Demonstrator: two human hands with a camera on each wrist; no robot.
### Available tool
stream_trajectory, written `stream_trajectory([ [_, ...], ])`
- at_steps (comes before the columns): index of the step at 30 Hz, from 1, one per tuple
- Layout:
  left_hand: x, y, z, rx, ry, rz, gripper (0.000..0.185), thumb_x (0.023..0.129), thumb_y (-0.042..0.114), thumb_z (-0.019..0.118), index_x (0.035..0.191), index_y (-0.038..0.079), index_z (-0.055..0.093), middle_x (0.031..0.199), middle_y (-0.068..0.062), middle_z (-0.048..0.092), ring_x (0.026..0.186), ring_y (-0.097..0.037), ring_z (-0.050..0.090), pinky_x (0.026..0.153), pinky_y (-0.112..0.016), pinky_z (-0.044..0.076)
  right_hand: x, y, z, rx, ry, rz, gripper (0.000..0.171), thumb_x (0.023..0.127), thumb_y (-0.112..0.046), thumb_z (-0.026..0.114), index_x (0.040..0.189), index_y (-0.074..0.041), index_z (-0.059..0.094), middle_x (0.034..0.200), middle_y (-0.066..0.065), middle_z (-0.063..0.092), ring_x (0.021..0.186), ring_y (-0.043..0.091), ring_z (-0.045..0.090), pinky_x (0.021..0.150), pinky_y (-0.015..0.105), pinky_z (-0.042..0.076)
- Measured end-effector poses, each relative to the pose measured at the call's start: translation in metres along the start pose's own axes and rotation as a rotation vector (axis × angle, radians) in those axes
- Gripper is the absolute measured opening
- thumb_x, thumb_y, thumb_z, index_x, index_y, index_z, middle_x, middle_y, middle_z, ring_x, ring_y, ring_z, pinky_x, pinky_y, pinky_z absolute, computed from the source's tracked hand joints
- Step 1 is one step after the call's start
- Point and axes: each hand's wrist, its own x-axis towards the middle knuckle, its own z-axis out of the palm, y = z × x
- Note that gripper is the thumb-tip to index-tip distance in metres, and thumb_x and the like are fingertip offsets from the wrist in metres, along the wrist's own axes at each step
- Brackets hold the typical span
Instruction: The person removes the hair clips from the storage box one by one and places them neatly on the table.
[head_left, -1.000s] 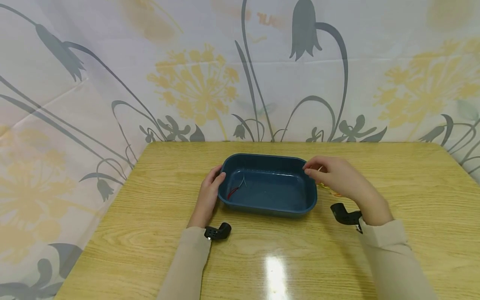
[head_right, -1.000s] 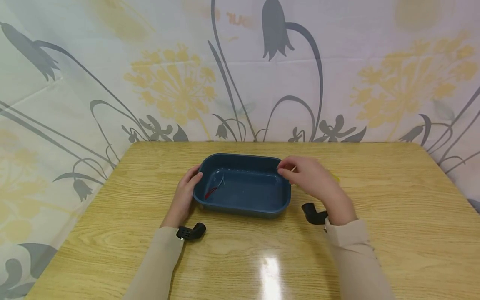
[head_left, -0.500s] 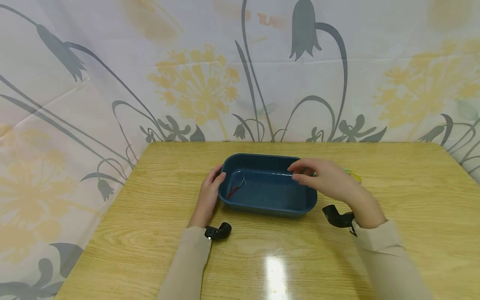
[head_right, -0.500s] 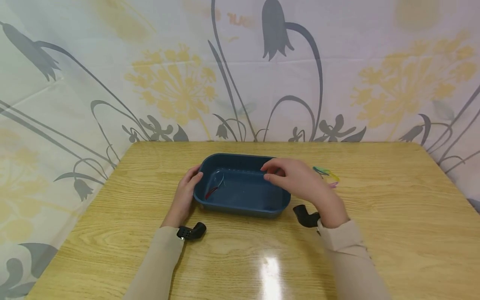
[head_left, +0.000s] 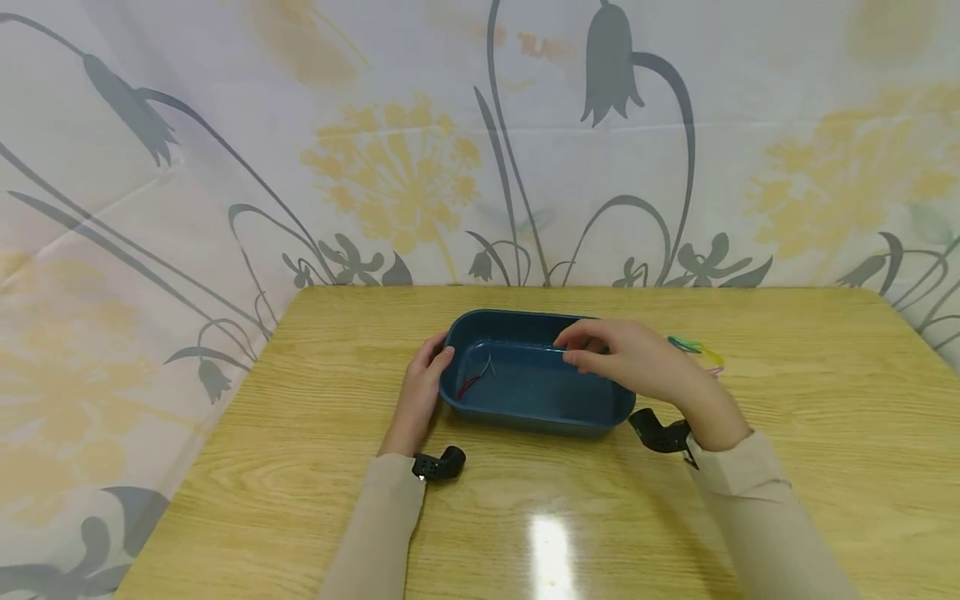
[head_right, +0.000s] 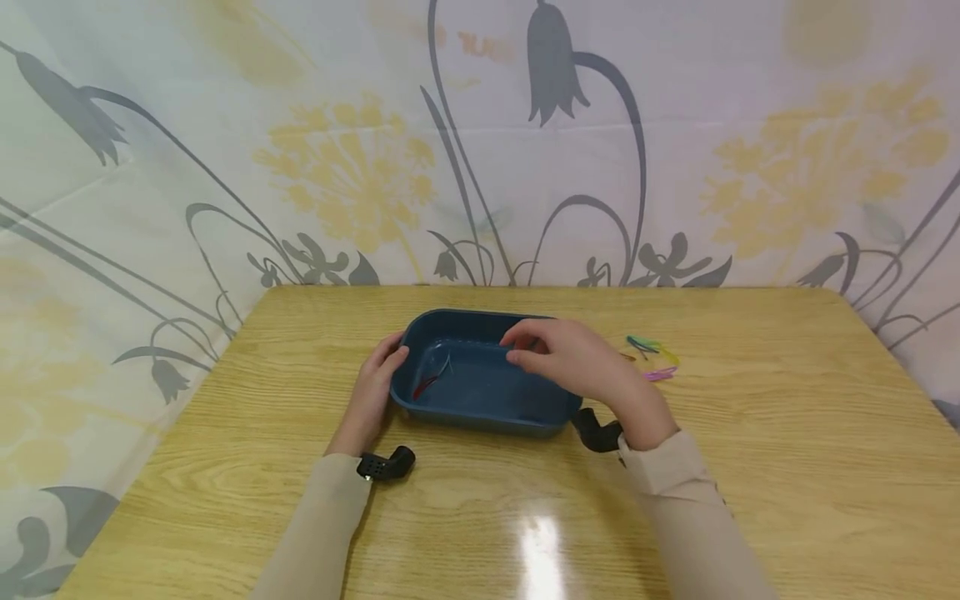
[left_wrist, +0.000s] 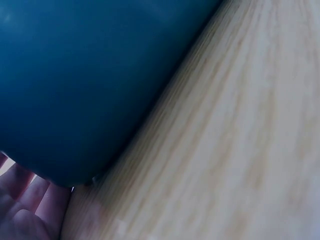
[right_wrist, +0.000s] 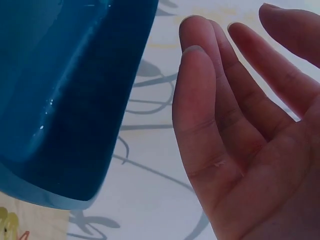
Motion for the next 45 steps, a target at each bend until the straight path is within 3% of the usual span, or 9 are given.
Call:
stream_trajectory([
  [9, -0.003, 0.005, 0.001, -0.003, -0.006, -0.002, 0.042, 0.096, 0.025, 0.048, 0.135, 0.009, 0.044, 0.138, -0.008, 0.044, 0.127, -0.022, 0.039, 0.109, -0.039, 0.026, 0.016, -0.006, -0.002, -0.087, -0.058, 0.001, 0.025, 0.093, -0.033, 0.053, 0.116, -0.024, 0.058, 0.097, -0.009, 0.063, 0.081, 0.010, 0.058, 0.073, 0.030, 0.047],
  [14, -0.003, 0.004, 0.001, 0.001, -0.007, 0.002, 0.042, 0.096, 0.023, 0.047, 0.136, 0.008, 0.043, 0.138, -0.009, 0.043, 0.127, -0.023, 0.038, 0.108, -0.041, 0.027, 0.026, -0.012, 0.000, -0.159, -0.087, -0.053, 0.023, 0.092, -0.029, 0.056, 0.114, -0.024, 0.060, 0.101, -0.009, 0.063, 0.085, 0.007, 0.058, 0.076, 0.030, 0.048],
  [21, 0.012, -0.019, -0.002, -0.040, -0.001, -0.001, 0.041, 0.095, 0.029, 0.050, 0.133, 0.015, 0.047, 0.136, -0.003, 0.046, 0.127, -0.018, 0.039, 0.109, -0.038, 0.026, 0.042, -0.021, 0.005, -0.190, -0.147, -0.102, 0.023, 0.092, -0.023, 0.055, 0.115, -0.022, 0.061, 0.105, -0.006, 0.063, 0.087, 0.008, 0.059, 0.077, 0.032, 0.048],
  [30, 0.013, -0.024, -0.002, -0.018, 0.014, 0.038, 0.040, 0.094, 0.033, 0.051, 0.130, 0.018, 0.050, 0.133, 0.000, 0.049, 0.124, -0.017, 0.042, 0.107, -0.039, 0.029, 0.066, -0.018, 0.015, -0.183, -0.247, -0.078, 0.027, 0.093, -0.019, 0.054, 0.119, -0.019, 0.059, 0.098, 0.001, 0.064, 0.079, 0.017, 0.061, 0.068, 0.029, 0.047],
  [36, 0.011, -0.019, -0.004, -0.033, -0.004, 0.005, 0.039, 0.094, 0.032, 0.051, 0.131, 0.018, 0.049, 0.133, 0.001, 0.048, 0.125, -0.016, 0.041, 0.107, -0.037, 0.029, 0.083, -0.011, 0.028, -0.159, -0.320, -0.056, 0.033, 0.092, -0.019, 0.056, 0.124, -0.015, 0.055, 0.095, -0.003, 0.063, 0.074, 0.015, 0.060, 0.065, 0.028, 0.047],
  [40, 0.004, -0.007, -0.004, -0.025, -0.021, -0.004, 0.040, 0.096, 0.029, 0.049, 0.133, 0.015, 0.047, 0.136, -0.002, 0.046, 0.127, -0.018, 0.039, 0.108, -0.039, 0.027, 0.093, -0.007, 0.036, -0.161, -0.347, -0.030, 0.033, 0.092, -0.018, 0.056, 0.125, -0.016, 0.054, 0.092, -0.002, 0.063, 0.072, 0.013, 0.060, 0.063, 0.028, 0.048],
  [45, -0.003, 0.003, -0.001, -0.012, -0.029, 0.023, 0.041, 0.096, 0.023, 0.047, 0.135, 0.008, 0.044, 0.137, -0.008, 0.045, 0.127, -0.022, 0.039, 0.107, -0.040, 0.029, 0.102, -0.002, 0.044, -0.138, -0.372, 0.003, 0.036, 0.093, -0.012, 0.053, 0.129, -0.015, 0.051, 0.095, 0.003, 0.062, 0.075, 0.014, 0.060, 0.063, 0.028, 0.048],
])
